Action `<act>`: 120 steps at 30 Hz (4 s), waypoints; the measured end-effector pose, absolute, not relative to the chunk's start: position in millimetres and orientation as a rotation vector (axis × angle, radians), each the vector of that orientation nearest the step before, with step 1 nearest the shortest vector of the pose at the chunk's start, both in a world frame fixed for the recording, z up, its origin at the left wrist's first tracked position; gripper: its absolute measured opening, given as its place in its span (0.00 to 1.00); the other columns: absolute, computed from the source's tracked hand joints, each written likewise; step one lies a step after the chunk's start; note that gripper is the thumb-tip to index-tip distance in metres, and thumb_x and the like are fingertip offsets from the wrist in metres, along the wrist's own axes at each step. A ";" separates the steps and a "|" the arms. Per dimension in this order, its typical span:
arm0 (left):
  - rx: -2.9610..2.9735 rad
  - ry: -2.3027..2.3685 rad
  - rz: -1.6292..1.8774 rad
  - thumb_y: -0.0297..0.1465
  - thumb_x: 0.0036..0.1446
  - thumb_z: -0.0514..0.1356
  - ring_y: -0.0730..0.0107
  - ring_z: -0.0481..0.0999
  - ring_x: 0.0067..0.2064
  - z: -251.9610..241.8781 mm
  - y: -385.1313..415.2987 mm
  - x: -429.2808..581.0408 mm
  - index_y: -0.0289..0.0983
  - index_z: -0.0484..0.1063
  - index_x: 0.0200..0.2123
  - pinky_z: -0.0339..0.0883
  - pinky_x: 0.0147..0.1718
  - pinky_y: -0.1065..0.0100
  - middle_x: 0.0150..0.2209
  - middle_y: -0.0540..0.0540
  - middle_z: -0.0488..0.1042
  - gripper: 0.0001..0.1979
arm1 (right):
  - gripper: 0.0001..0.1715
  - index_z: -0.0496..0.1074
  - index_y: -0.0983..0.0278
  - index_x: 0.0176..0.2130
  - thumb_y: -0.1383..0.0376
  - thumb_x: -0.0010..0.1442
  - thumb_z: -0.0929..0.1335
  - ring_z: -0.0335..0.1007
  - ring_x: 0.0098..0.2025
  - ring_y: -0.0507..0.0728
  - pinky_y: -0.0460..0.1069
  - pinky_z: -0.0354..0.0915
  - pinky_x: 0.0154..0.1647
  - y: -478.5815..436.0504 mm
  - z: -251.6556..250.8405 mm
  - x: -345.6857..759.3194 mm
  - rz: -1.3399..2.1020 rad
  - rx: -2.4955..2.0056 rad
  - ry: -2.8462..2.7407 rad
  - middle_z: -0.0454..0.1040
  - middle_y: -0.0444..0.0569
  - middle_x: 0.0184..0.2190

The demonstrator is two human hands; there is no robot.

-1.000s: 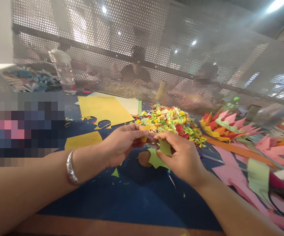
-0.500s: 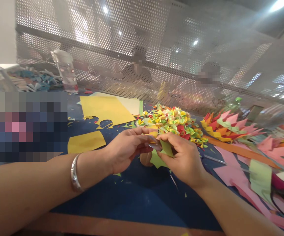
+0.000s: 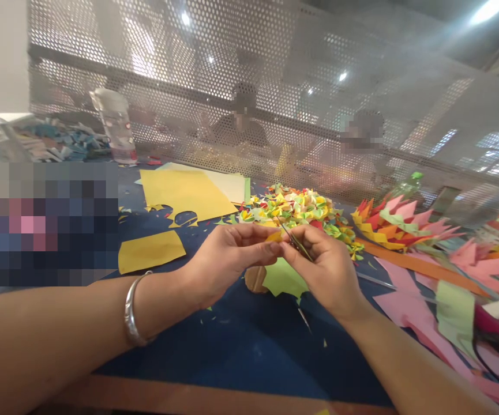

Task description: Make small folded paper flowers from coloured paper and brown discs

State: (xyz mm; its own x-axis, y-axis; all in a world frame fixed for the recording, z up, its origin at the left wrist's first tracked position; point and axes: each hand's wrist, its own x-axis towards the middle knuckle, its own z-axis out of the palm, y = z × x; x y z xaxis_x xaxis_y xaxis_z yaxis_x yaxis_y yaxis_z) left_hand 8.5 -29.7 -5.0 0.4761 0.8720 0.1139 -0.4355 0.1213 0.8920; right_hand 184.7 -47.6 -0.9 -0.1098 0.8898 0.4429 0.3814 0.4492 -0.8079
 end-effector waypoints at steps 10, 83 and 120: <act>1.143 0.609 1.092 0.30 0.52 0.70 0.75 0.79 0.34 -8.6 -25.0 10.8 0.35 0.81 0.34 0.73 0.41 0.72 0.31 0.49 0.81 0.05 | 0.08 0.70 0.63 0.35 0.61 0.59 0.71 0.68 0.30 0.53 0.48 0.64 0.30 -45.4 -2.4 184.1 0.652 -1.105 -1.694 0.73 0.45 0.29; 2.480 1.099 0.757 0.33 0.45 0.66 0.56 0.69 0.41 -18.5 45.2 -15.2 0.37 0.75 0.32 0.56 0.51 0.55 0.33 0.43 0.75 0.09 | 0.10 0.68 0.63 0.24 0.65 0.55 0.70 0.50 0.22 0.49 0.46 0.47 0.21 -41.4 -5.2 186.9 0.707 -1.450 -2.046 0.57 0.38 0.19; 1.188 0.736 0.698 0.31 0.56 0.64 0.71 0.80 0.30 -0.7 -4.8 -3.6 0.31 0.78 0.32 0.72 0.33 0.72 0.32 0.41 0.82 0.07 | 0.02 0.70 0.63 0.34 0.66 0.59 0.69 0.55 0.25 0.49 0.45 0.55 0.24 -42.5 -4.2 194.9 0.357 -1.228 -1.934 0.63 0.38 0.22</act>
